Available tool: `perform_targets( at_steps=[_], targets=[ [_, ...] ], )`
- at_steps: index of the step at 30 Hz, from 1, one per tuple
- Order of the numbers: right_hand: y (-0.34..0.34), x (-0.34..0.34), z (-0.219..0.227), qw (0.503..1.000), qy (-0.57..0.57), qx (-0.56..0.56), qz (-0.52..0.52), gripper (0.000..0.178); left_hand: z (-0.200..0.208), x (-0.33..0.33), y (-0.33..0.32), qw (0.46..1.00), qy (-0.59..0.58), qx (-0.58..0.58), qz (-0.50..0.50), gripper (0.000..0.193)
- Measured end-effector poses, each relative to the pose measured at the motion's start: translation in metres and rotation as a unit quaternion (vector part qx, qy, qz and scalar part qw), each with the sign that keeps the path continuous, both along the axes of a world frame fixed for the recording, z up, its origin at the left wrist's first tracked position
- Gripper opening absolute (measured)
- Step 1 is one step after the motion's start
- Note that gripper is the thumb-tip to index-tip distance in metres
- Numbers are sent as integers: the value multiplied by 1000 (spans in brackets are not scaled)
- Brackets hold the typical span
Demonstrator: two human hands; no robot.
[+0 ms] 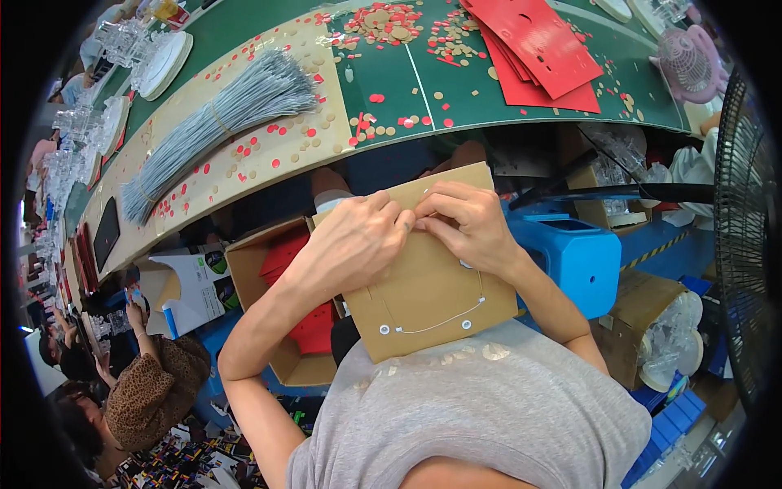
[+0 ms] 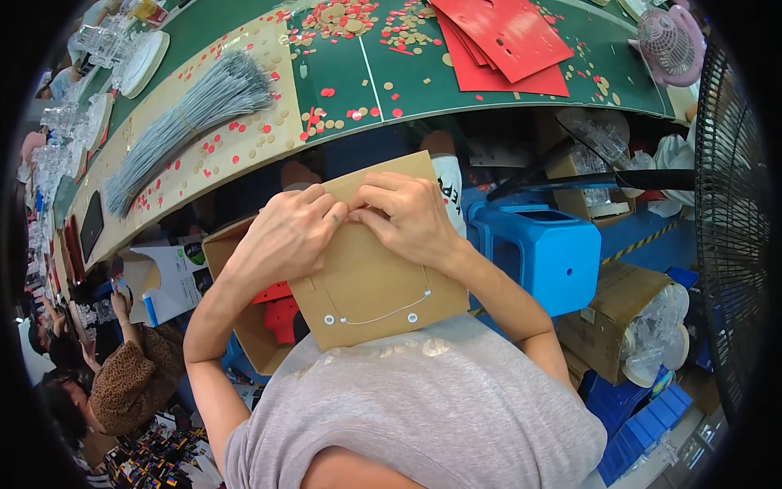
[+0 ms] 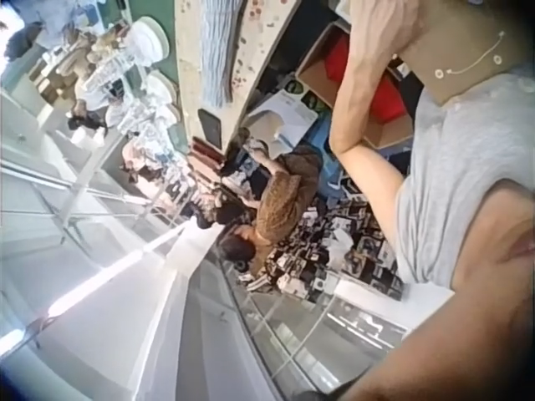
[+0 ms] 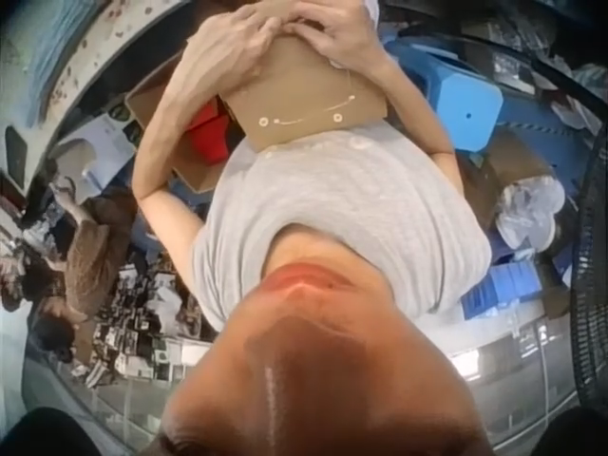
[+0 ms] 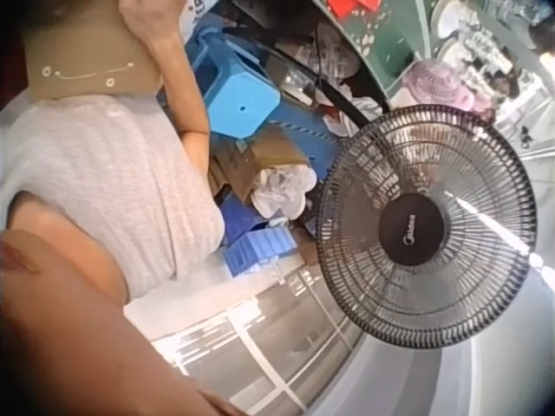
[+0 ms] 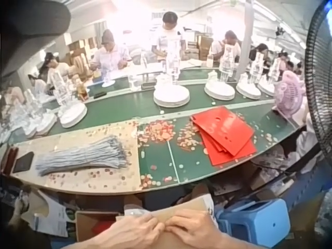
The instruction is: Threading wires through a cardboard base and attaching it to a circular LED panel to assemble light fixtures.
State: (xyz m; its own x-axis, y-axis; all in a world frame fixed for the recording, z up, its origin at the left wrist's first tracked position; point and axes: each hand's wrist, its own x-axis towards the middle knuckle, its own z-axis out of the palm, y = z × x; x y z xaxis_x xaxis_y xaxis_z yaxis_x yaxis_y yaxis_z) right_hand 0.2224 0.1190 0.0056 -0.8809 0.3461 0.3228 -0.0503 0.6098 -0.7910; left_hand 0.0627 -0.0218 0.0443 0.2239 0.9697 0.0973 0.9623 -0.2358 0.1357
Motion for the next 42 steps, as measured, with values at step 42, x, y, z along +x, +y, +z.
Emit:
perform_targets(
  at_steps=[42],
  targets=[
    [-6,6,-6,992,59,100,-43,21,-31,36,-23,944,-157,135,256,49]
  ],
)
